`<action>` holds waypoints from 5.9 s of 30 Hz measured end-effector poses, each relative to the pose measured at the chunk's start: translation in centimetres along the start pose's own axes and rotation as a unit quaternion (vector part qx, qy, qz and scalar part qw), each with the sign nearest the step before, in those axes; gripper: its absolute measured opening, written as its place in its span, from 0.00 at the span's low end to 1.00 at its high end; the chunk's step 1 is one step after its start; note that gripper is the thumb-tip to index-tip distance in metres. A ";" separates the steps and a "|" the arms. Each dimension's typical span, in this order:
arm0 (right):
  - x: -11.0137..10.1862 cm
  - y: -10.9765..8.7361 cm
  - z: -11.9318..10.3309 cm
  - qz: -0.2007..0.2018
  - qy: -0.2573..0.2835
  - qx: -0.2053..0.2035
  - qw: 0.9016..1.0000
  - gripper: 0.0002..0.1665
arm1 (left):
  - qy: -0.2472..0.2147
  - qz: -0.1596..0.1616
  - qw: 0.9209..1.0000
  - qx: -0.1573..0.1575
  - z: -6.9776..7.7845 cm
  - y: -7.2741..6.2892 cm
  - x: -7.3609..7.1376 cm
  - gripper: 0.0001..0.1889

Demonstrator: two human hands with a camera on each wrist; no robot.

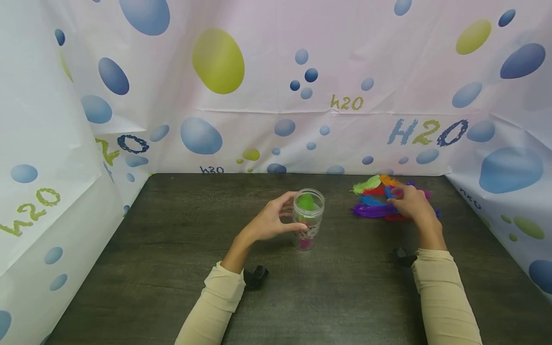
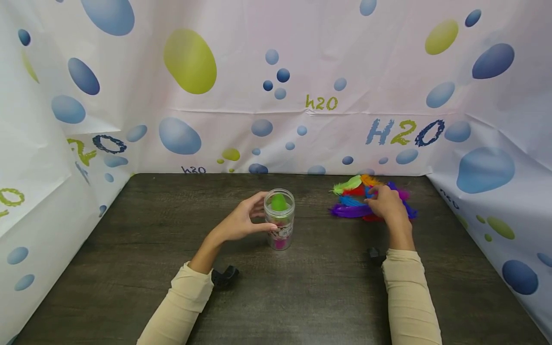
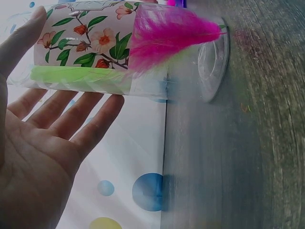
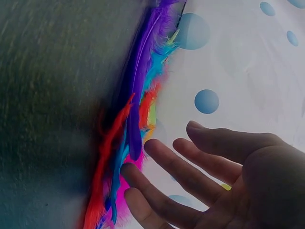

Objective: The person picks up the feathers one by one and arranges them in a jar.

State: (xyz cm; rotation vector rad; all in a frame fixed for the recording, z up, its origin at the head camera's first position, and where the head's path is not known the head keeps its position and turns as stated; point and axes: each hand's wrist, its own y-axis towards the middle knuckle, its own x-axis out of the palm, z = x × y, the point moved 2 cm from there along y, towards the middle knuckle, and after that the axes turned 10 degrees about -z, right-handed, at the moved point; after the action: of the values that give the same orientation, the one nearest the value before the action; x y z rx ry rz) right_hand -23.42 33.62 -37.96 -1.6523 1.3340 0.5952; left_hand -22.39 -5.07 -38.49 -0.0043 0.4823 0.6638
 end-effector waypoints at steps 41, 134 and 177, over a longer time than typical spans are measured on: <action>-0.3 -0.7 -0.7 0.094 0.039 -0.006 0.995 0.21 | -0.001 -0.001 1.000 0.005 -0.1 0.0 0.1 0.38; -1.0 -2.5 -4.5 0.217 0.277 -0.244 0.904 0.14 | 0.001 0.006 1.000 0.006 -0.2 0.1 0.2 0.37; -2.1 -4.5 -10.2 0.225 0.329 -0.288 0.871 0.15 | 0.004 0.004 1.000 0.008 -0.2 0.1 0.1 0.37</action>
State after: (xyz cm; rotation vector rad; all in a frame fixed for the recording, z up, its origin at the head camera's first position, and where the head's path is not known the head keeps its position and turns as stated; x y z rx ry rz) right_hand -21.53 25.92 -29.86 -2.1459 2.2432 0.7915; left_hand -22.50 -4.99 -38.68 0.0100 0.4950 0.6690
